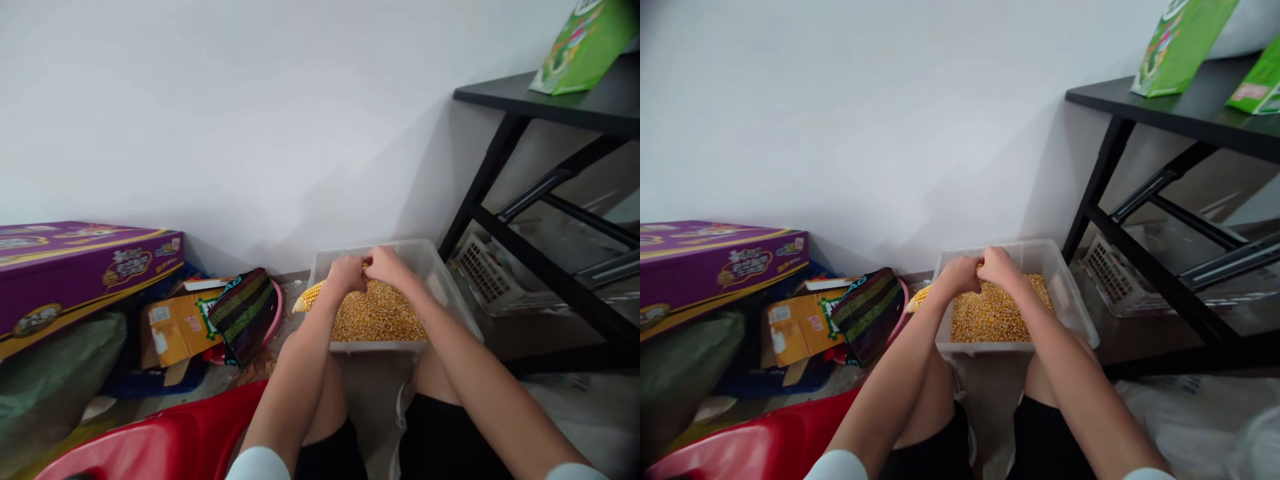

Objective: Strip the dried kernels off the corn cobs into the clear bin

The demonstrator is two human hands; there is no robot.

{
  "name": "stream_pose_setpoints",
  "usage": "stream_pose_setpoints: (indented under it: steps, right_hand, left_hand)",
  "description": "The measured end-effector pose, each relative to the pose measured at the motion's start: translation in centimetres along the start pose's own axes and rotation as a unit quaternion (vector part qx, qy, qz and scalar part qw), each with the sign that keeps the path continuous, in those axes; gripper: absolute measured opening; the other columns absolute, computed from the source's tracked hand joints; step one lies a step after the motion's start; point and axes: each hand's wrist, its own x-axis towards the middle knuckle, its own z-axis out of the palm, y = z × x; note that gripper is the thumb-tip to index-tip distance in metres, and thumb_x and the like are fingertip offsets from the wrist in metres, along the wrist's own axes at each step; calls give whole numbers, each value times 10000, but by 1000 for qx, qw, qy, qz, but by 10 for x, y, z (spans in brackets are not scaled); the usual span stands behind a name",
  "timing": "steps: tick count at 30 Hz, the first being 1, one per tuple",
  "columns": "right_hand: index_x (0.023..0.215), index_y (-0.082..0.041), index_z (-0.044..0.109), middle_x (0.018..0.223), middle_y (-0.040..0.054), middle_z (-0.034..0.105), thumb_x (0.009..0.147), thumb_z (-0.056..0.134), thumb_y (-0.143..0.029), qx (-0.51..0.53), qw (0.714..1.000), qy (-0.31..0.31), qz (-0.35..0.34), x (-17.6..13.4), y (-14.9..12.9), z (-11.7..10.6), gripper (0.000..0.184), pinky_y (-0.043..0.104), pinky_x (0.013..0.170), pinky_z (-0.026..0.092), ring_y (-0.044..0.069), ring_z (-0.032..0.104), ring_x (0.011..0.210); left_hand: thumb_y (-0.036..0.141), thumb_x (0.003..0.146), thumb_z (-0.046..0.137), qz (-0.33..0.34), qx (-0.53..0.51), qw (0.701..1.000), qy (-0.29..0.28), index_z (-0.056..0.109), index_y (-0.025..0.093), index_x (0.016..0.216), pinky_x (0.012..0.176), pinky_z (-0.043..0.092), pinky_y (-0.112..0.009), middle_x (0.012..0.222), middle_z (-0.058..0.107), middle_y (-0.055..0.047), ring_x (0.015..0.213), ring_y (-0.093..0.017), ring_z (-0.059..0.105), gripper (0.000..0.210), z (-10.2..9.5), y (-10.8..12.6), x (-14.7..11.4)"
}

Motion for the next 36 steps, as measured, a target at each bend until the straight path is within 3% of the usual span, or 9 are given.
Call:
stream_pose_setpoints:
  steps: [5,9,12,15,18,21,27,32,36]
  right_hand:
    - [771,-125,731,752,82,684,642,568,-145,104,995,-5,-2,-1,10,6,208,201,568,344,128,591,670]
    - [949,-126,719,822,55,693,741,551,-171,285,956,-57,27,5,25,16,271,178,594,433,120,621,689]
    - [950,-112,705,870,72,690,775,606,-231,349,932,-94,36,7,33,19,233,185,626,484,115,623,687]
    - [891,-91,696,860,88,684,760,685,-292,373,918,-128,27,8,37,19,241,210,677,519,117,625,694]
    - [851,-84,683,824,78,679,763,681,-201,398,903,-155,33,10,38,19,147,226,738,536,108,629,710]
    - [881,-98,675,918,80,679,782,623,-115,418,894,-145,70,14,36,18,113,240,769,547,110,638,772]
    - [935,-122,667,995,94,660,805,640,-291,377,908,-157,89,24,25,17,215,250,693,570,140,642,803]
    - [1036,-120,581,928,96,649,824,554,-191,377,897,-183,140,29,17,18,225,283,626,578,148,647,718]
    - [945,-114,567,832,79,625,805,514,-158,367,892,-209,160,29,17,16,156,309,615,584,146,632,672]
  left_hand:
    - [419,537,759,-2,-6,1000,-30,590,225,1149,724,536,-359,1041,679,-93,929,-297,647,664,1,-8,-3]
    - [444,546,754,-3,-19,999,-28,595,217,1069,722,518,-328,1046,672,-89,934,-275,640,592,3,-19,-2]
    - [448,547,757,4,-32,999,-31,586,220,1073,723,508,-315,1056,668,-83,948,-268,634,598,6,-24,-1]
    - [433,540,764,7,-48,998,-43,583,223,1078,712,504,-302,1070,665,-76,959,-262,631,605,10,-26,1]
    - [430,535,765,15,-64,996,-54,591,220,1049,696,501,-297,1057,667,-71,956,-263,631,582,15,-29,4]
    - [418,537,766,18,-79,995,-57,586,221,1056,709,503,-295,1057,668,-62,954,-254,631,583,18,-35,10]
    - [397,544,768,2,-78,995,-58,578,217,1107,741,512,-305,1089,658,-80,982,-262,627,620,20,-44,18]
    - [354,547,791,8,-61,996,-64,539,246,1234,800,521,-321,1150,647,-80,1033,-272,620,740,22,-41,22]
    - [272,548,798,27,-48,995,-82,545,272,1248,785,529,-311,1143,657,-66,1021,-267,630,744,21,-32,28]
